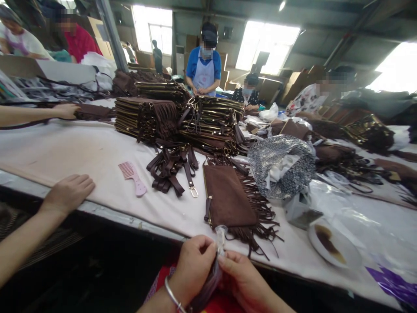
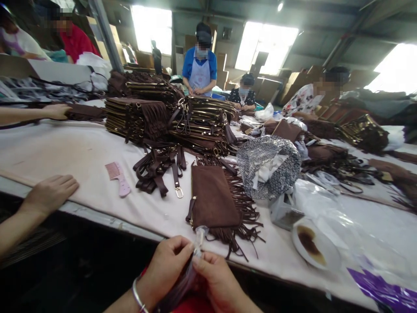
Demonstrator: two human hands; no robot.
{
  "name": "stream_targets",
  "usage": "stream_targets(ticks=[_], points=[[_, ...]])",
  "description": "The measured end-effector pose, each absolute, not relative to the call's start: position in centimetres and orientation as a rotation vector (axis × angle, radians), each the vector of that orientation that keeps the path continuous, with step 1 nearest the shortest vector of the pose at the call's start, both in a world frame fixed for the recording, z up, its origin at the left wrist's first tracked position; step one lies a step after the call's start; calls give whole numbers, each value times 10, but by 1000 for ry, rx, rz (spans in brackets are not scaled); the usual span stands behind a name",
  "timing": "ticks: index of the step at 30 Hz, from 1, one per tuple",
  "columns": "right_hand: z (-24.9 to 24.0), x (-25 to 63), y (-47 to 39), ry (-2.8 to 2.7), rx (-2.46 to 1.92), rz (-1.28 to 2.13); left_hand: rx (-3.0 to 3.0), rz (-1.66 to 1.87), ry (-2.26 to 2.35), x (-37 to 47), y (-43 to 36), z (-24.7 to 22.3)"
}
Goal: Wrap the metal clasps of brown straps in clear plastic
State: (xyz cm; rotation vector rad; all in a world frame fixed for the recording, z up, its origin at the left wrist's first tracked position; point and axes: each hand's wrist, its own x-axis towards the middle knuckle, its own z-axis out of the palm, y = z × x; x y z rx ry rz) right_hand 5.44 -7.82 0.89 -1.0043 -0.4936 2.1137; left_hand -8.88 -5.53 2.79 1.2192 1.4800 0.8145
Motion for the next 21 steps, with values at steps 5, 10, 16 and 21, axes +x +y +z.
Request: stream_targets(ticks=[5, 10, 16, 21], points=[[11, 51, -77, -697, -1306, 1943, 1708, 764, 1486, -95, -53, 31], [25, 48, -72, -898, -1476, 1795, 1750, 784, 1463, -100, -55, 30], [34, 44, -68, -1019, -1584, 1764, 1845, 809, 1457, -100, -61, 24], [25, 41, -64, -1184, -1578, 1695, 2042, 791, 1451, -95, -57, 23]])
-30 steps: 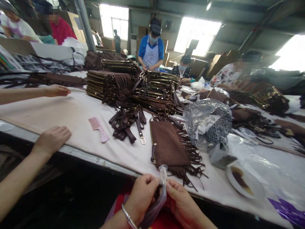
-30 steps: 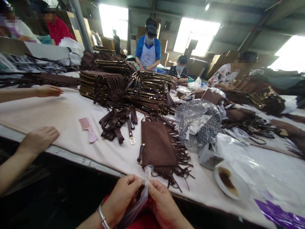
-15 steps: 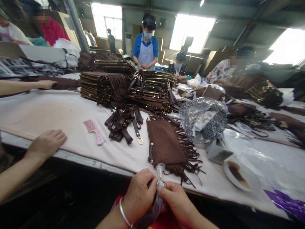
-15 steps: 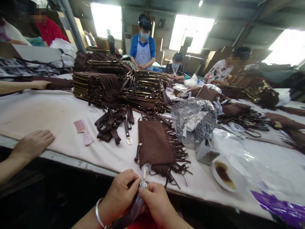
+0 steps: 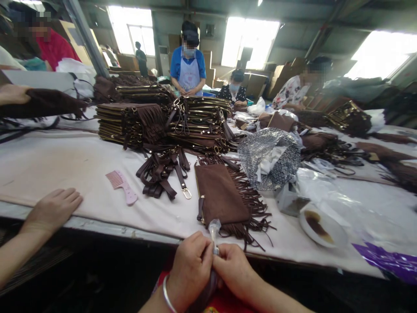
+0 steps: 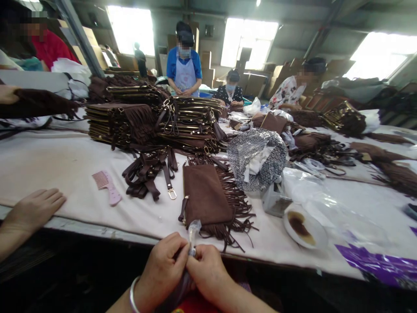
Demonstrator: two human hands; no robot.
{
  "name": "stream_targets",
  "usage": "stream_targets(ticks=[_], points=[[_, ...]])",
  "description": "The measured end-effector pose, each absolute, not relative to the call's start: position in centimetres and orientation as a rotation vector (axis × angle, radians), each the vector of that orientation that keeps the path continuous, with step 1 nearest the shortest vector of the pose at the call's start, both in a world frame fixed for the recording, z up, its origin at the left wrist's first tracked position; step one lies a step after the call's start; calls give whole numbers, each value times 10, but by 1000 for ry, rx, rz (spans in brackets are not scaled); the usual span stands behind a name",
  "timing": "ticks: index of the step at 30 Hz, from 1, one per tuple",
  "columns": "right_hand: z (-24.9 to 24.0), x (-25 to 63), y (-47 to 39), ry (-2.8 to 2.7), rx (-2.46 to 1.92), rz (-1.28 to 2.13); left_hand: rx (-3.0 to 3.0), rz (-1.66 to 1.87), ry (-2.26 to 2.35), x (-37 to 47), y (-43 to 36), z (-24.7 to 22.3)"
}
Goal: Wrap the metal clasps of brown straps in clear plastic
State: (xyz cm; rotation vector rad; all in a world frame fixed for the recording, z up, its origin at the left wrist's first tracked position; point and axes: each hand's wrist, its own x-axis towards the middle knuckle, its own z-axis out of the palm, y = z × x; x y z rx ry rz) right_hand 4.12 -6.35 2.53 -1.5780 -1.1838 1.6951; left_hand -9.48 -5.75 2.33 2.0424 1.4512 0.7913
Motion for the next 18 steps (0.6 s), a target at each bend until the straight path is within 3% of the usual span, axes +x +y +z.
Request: stream_targets(ticks=[13, 18], points=[[14, 53, -70, -1444, -1455, 1507, 2777, 520, 954, -109, -62, 17], [19, 53, -70, -1435, -1391, 1547, 2036, 786, 1174, -110, -54, 27]])
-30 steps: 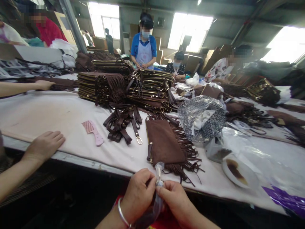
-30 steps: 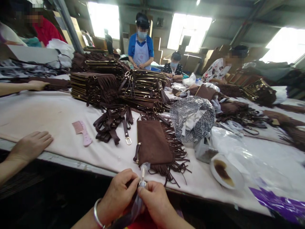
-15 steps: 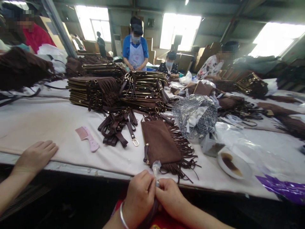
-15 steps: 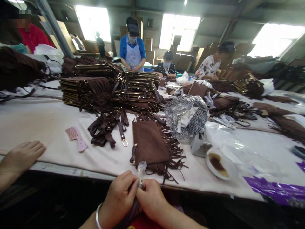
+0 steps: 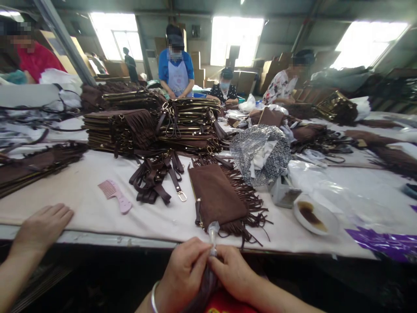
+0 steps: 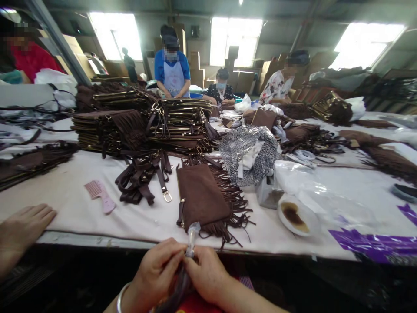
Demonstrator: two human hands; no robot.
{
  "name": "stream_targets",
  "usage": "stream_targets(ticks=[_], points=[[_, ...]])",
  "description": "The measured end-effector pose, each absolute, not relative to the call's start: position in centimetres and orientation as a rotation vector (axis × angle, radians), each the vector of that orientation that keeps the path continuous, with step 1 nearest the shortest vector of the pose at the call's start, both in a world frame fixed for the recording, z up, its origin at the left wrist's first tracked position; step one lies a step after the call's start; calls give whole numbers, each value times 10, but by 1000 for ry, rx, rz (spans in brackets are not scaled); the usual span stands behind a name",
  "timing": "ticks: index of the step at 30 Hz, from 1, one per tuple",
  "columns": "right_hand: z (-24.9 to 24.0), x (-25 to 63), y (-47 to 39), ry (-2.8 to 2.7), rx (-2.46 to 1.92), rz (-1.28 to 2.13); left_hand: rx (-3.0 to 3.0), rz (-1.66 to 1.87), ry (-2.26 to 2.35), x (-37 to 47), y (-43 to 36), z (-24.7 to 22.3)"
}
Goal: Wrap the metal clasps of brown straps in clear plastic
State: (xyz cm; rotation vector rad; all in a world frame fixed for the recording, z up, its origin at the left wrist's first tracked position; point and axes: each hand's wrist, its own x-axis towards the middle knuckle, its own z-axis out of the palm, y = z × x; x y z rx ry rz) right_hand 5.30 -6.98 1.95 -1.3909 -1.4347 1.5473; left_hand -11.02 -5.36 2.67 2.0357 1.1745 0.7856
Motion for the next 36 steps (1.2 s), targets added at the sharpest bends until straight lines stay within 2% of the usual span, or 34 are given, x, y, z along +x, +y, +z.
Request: stream_targets(ticks=[3, 8, 20, 26, 36], points=[[18, 52, -72, -1465, -1419, 1496, 1583, 708, 1469, -104, -40, 34], [12, 51, -76, -1538, -1512, 1389, 1613, 518, 1452, -86, -19, 39], [2, 48, -70, -1187, -1592, 1577, 1432, 475, 1531, -71, -7, 36], [-3, 52, -75, -722, -1230, 1870, 1251, 535, 1465, -74, -11, 26], [1, 52, -75, -322, -909, 1974, 945, 661, 1185, -75, -19, 26]])
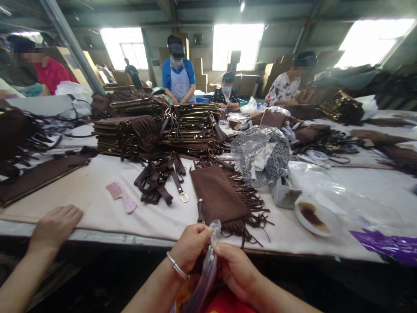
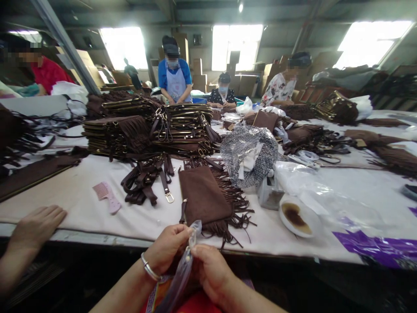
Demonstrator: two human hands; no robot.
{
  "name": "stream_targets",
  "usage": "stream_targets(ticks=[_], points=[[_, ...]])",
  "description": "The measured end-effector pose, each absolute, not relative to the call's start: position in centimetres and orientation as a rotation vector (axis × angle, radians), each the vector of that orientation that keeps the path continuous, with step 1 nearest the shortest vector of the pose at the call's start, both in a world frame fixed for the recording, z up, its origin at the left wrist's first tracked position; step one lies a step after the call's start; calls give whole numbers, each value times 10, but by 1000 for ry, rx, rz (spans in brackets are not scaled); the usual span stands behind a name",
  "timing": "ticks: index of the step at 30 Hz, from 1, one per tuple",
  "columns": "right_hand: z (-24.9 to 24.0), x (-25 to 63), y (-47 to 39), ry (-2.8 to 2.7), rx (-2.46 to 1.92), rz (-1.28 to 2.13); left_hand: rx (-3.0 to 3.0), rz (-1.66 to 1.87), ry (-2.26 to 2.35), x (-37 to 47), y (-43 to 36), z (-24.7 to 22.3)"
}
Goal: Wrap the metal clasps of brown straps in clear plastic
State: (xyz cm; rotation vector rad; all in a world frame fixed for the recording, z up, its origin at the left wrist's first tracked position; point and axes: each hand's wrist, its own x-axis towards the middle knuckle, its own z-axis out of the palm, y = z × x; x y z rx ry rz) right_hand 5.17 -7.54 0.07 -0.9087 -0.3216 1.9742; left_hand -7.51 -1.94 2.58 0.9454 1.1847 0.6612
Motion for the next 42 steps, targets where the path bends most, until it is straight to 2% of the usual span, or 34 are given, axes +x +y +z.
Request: stream_targets(ticks=[7, 11, 14, 17, 21, 25, 30, 38, 42], points=[[-5, 52, -77, -261, -769, 2045, 944, 705, 1154, -73, -27, 21], [-7, 60, -77, -540, -1154, 2049, 1099, 662, 1286, -86, -27, 21], [-8, 73, -82, -941, -1465, 1905, 1307, 679, 1484, -111, -20, 29], [-6, 83, -89, -1013, -1556, 1818, 1514, 736, 1657, -132, -6, 36], [9, 86, -89, -1148, -1560, 1543, 1751, 657, 1681, -127, 17, 31], [22, 86, -83, -1529, -1469, 1270, 1907, 494, 1753, -105, 38, 22], [16, 94, -84, -1927, -1312, 1010, 2177, 467, 1618, -108, 41, 28], [6, 87, -89, -1817, -1447, 1163, 2443, 307, 1216, -130, 24, 43], [13, 83, -85, -1814, -1341, 1261, 2450, 226, 1222, -125, 19, 50]])
